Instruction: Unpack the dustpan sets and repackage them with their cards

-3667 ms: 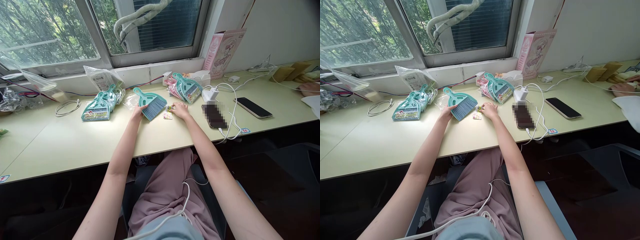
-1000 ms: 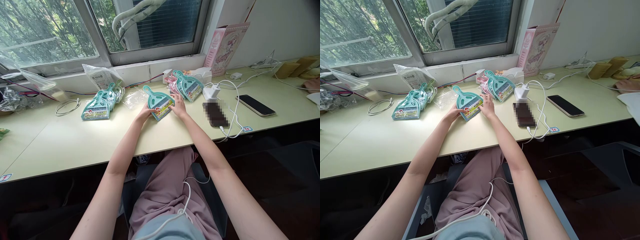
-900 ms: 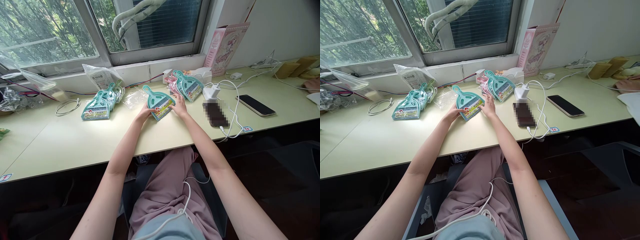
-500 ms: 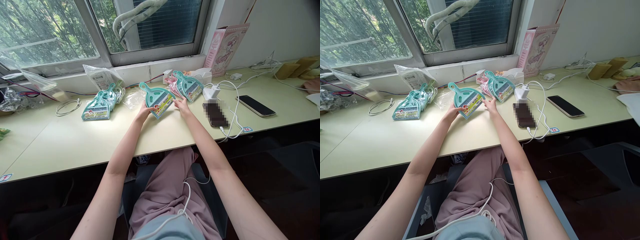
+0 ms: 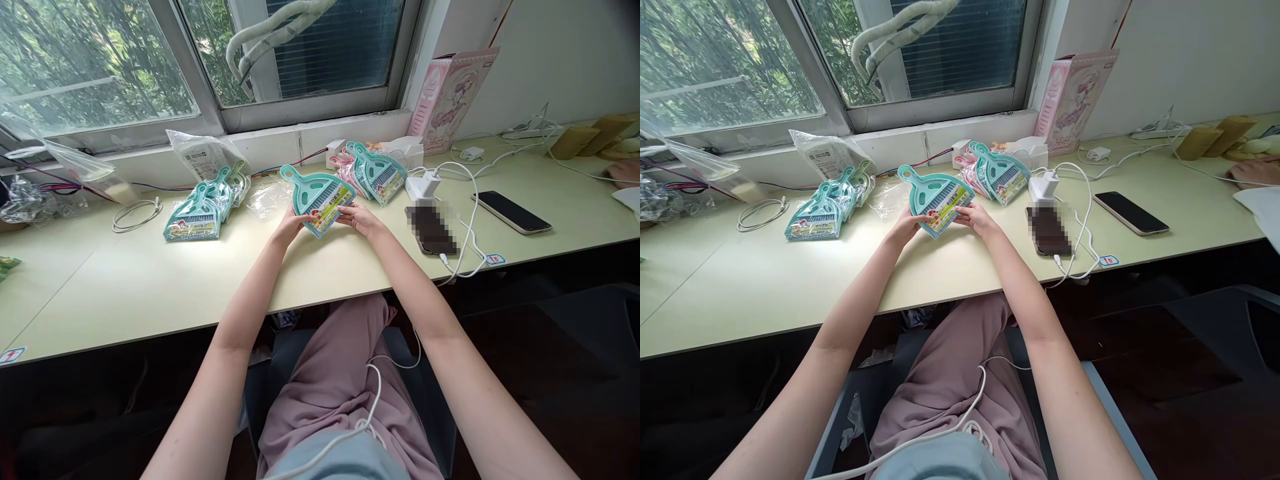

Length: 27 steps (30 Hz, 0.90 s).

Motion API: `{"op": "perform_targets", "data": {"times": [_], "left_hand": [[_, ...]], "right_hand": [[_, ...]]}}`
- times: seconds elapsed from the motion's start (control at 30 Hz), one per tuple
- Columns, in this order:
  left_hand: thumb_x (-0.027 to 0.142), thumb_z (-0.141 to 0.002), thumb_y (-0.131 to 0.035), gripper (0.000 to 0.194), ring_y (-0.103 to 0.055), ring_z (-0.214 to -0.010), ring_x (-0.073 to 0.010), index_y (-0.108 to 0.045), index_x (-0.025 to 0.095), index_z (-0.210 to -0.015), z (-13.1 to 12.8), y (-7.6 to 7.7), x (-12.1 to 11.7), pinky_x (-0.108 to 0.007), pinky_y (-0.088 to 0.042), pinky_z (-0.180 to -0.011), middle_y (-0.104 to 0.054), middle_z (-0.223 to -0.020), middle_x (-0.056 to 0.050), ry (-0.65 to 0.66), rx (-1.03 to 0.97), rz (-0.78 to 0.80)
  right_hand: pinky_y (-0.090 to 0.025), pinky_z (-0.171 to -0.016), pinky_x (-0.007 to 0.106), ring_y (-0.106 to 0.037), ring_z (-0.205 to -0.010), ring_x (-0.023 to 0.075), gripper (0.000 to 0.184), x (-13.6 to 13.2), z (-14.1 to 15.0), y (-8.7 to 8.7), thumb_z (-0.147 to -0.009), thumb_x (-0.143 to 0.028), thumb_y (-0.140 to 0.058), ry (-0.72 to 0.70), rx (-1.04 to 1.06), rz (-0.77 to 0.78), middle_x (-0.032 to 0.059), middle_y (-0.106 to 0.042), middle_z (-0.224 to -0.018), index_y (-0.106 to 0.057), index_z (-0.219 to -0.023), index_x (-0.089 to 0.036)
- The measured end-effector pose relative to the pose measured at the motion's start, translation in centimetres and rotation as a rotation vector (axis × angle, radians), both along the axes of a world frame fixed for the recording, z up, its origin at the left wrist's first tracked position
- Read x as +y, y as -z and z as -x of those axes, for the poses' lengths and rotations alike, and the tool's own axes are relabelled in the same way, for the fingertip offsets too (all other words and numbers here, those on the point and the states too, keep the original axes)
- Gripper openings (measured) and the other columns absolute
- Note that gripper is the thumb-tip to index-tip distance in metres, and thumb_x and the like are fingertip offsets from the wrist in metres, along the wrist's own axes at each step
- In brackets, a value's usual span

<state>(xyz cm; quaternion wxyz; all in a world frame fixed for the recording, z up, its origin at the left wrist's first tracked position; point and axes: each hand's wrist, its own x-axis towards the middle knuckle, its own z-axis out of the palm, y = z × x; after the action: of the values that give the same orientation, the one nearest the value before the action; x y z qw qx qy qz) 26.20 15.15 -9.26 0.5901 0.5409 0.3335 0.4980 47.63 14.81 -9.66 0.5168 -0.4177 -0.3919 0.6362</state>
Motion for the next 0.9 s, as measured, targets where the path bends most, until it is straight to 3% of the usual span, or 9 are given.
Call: {"op": "perform_targets", "data": {"times": [0.3,0.53,0.9], "left_hand": [[0.008,-0.055,-0.079,0.080,-0.065,-0.113,-0.0263,-0.054,0.023,-0.129,0.16,0.17,0.43,-0.044,-0.050,-0.104,-0.070,-0.112,-0.005,-0.005,-0.037,0.026],[0.008,-0.052,-0.080,0.081,-0.064,-0.115,-0.0276,-0.055,0.023,-0.127,0.17,0.37,0.58,-0.045,-0.049,-0.105,-0.069,-0.114,-0.005,0.013,-0.038,0.019],[0.008,-0.053,-0.079,0.078,-0.065,-0.112,-0.0290,-0.056,0.022,-0.126,0.20,0.67,0.76,-0.048,-0.048,-0.105,-0.070,-0.110,-0.006,0.019,-0.037,0.011]], "right_hand": [[-0.060,-0.097,0.038,-0.074,-0.090,0.0160,0.019,0.46,0.06,0.99,-0.083,-0.023,-0.073,-0.057,0.011,-0.125,0.0030,-0.076,-0.102,-0.062,-0.098,-0.021],[-0.060,-0.095,0.035,-0.073,-0.083,0.0135,0.019,0.41,0.23,0.81,-0.079,-0.011,-0.071,-0.024,-0.035,-0.073,0.0016,-0.074,-0.095,-0.060,-0.091,-0.020],[-0.062,-0.092,0.035,-0.072,-0.087,0.0141,0.020,-0.20,0.30,0.29,-0.080,-0.010,-0.070,-0.057,-0.023,-0.078,0.0027,-0.074,-0.100,-0.059,-0.094,-0.020]]}}
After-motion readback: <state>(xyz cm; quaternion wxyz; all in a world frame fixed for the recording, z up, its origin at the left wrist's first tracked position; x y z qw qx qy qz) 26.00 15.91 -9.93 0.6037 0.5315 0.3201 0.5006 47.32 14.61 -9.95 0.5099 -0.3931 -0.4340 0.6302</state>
